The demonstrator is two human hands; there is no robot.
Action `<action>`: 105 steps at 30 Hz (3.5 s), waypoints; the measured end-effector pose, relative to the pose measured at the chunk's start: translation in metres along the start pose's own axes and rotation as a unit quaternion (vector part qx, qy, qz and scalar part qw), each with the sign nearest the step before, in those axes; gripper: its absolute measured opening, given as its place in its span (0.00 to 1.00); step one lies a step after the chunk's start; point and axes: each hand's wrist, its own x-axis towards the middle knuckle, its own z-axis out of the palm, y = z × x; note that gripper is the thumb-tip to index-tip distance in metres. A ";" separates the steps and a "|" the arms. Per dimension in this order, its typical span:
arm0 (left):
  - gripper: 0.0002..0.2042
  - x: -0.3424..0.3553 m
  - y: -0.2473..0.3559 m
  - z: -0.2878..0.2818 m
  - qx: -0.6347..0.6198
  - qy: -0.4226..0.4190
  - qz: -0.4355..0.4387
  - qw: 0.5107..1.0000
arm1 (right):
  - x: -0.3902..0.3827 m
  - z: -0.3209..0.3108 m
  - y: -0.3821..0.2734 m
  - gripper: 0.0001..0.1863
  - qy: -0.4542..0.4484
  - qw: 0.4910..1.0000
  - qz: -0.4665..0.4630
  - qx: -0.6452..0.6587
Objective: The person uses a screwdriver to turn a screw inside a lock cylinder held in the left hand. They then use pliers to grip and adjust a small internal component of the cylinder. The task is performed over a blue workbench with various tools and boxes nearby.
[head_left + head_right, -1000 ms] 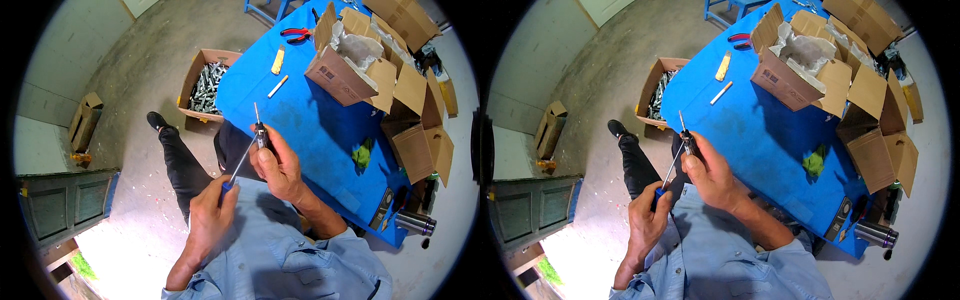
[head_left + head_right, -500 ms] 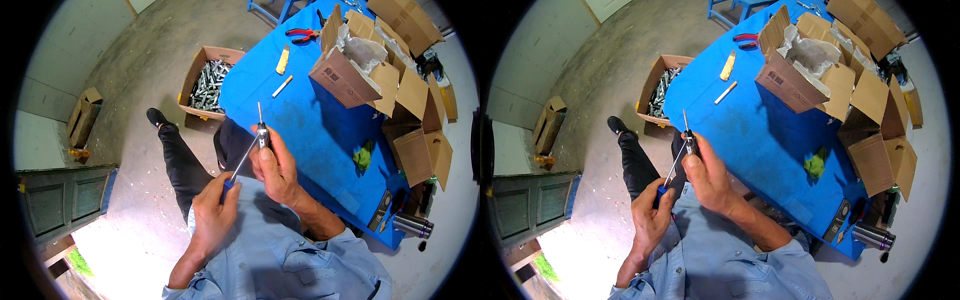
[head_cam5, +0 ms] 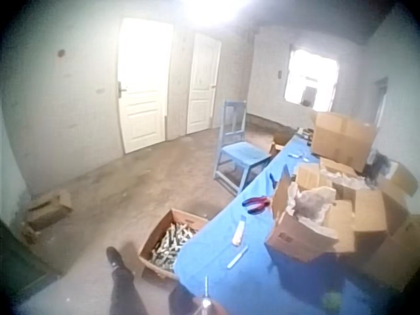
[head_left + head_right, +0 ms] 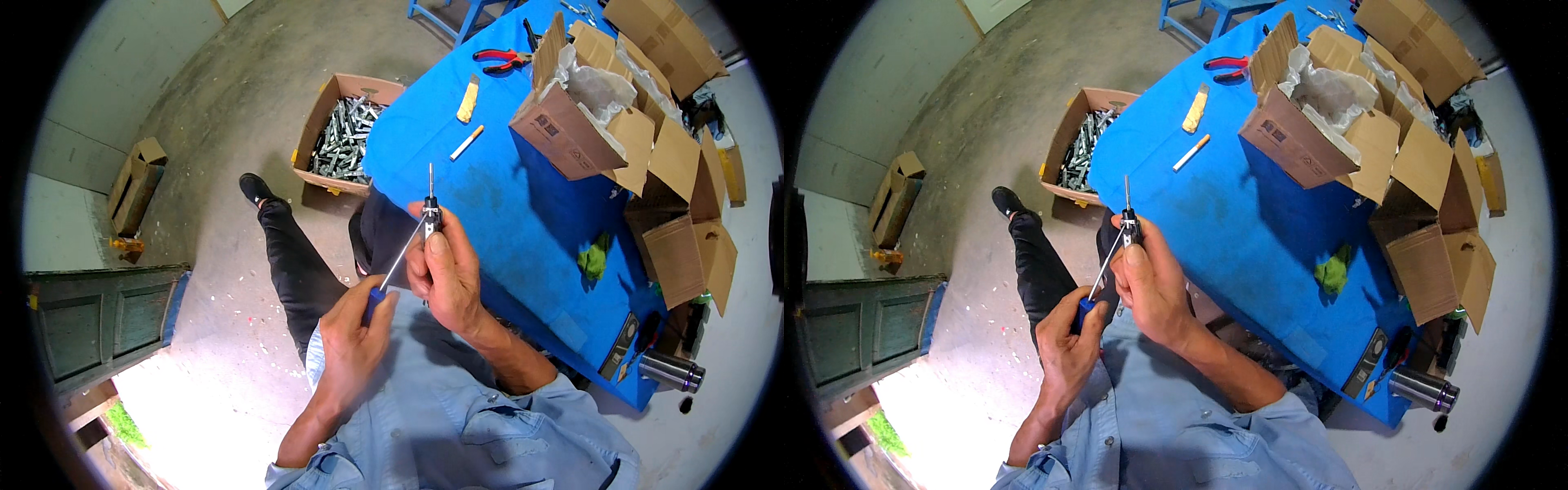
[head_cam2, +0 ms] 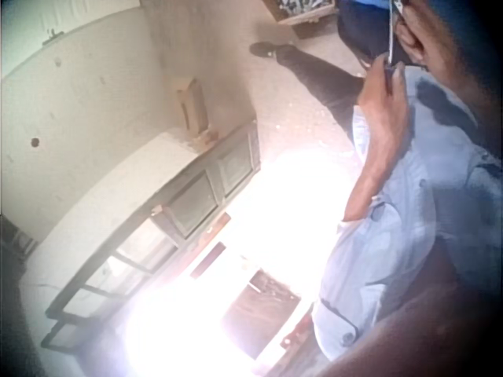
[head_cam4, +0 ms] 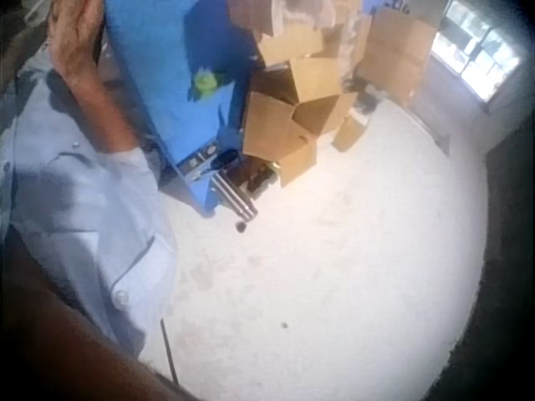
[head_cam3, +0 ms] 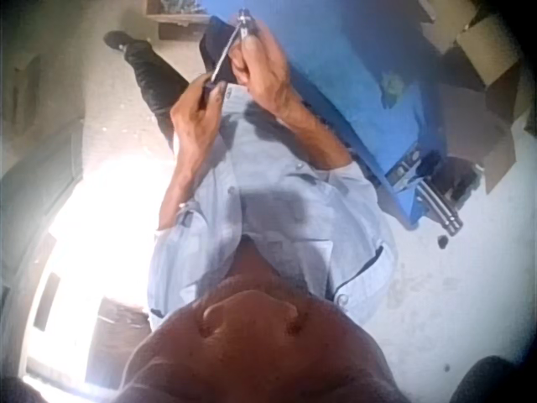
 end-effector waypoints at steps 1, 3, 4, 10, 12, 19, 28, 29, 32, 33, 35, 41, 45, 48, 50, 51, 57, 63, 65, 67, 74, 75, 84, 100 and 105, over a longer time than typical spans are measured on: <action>0.10 -0.001 -0.001 0.000 -0.002 -0.004 -0.005 1.000 | 0.000 0.000 0.000 0.21 -0.001 1.000 -0.001 -0.004; 0.10 0.000 -0.002 -0.002 -0.008 -0.015 -0.015 1.000 | 0.002 0.001 0.000 0.21 -0.004 1.000 -0.003 -0.010; 0.10 0.000 -0.003 -0.002 -0.010 -0.019 -0.021 1.000 | 0.002 0.002 0.000 0.21 -0.003 1.000 0.001 -0.006; 0.11 0.002 -0.013 0.002 -0.056 -0.030 -0.015 0.998 | 0.005 0.003 0.004 0.27 0.027 0.999 0.040 0.023; 0.10 0.001 -0.014 0.005 -0.061 -0.020 -0.029 0.998 | 0.003 0.004 0.006 0.27 0.031 0.997 0.054 0.036; 0.10 0.002 -0.003 -0.010 0.002 -0.018 -0.013 1.000 | 0.003 0.004 0.003 0.26 0.015 0.999 0.042 0.023; 0.15 0.007 -0.007 -0.019 0.005 -0.022 -0.055 0.998 | 0.007 -0.032 -0.005 0.22 0.062 0.998 0.025 0.023; 0.16 0.009 -0.001 -0.019 0.006 -0.029 -0.072 0.997 | 0.006 -0.037 -0.007 0.22 0.070 0.997 0.023 0.019; 0.14 0.013 0.001 -0.017 0.018 -0.026 -0.057 0.998 | 0.007 -0.049 -0.014 0.21 0.096 0.995 0.022 0.013; 0.14 0.016 0.000 -0.017 0.025 -0.036 -0.052 0.998 | 0.007 -0.052 -0.016 0.22 0.106 0.994 0.020 0.009; 0.15 0.021 -0.004 -0.016 0.040 -0.057 -0.043 0.997 | 0.009 -0.058 -0.022 0.21 0.115 0.993 0.010 0.006; 0.14 0.069 0.003 0.008 0.161 -0.051 0.150 0.974 | 0.013 -0.083 -0.036 0.20 0.136 0.990 0.017 0.033; 0.13 0.103 0.014 0.054 0.241 -0.117 0.202 0.942 | 0.017 -0.095 -0.041 0.21 0.137 0.988 0.017 0.067; 0.13 0.120 0.015 0.089 0.285 -0.166 0.233 0.915 | 0.016 -0.106 -0.043 0.21 0.119 0.989 0.020 0.082; 0.14 0.128 0.018 0.105 0.305 -0.195 0.240 0.901 | 0.018 -0.113 -0.045 0.21 0.111 0.989 0.028 0.096; 0.15 0.131 0.020 0.112 0.307 -0.200 0.246 0.897 | 0.018 -0.118 -0.046 0.21 0.113 0.987 0.036 0.108; 0.17 0.149 0.030 0.125 0.301 -0.234 0.284 0.880 | 0.022 -0.141 -0.040 0.21 0.104 0.983 0.088 0.124; 0.16 0.199 0.064 0.107 0.287 -0.219 0.250 0.899 | 0.025 -0.163 -0.033 0.21 0.055 0.979 0.082 0.176; 0.17 0.239 0.073 0.112 0.333 -0.192 0.271 0.882 | 0.023 -0.167 -0.032 0.21 0.055 0.976 0.093 0.191; 0.19 0.278 0.080 0.128 0.342 -0.172 0.304 0.872 | 0.021 -0.173 -0.032 0.21 0.043 0.974 0.092 0.205; 0.19 0.385 0.070 0.189 0.331 -0.134 0.408 0.840 | 0.025 -0.183 -0.029 0.23 -0.005 0.953 0.175 0.249; 0.19 0.394 0.068 0.195 0.340 -0.146 0.400 0.838 | 0.025 -0.184 -0.029 0.23 -0.015 0.949 0.171 0.265; 0.16 0.428 0.055 0.216 0.204 -0.241 0.246 0.916 | 0.027 -0.190 -0.033 0.21 -0.020 0.931 0.172 0.320; 0.34 0.248 0.042 0.057 -0.403 -0.236 -0.055 0.883 | 0.028 -0.182 -0.034 0.21 -0.007 0.940 0.179 0.290; 0.30 0.181 0.054 0.065 -0.353 -0.194 -0.118 0.908 | 0.028 -0.180 -0.032 0.20 0.004 0.961 0.135 0.241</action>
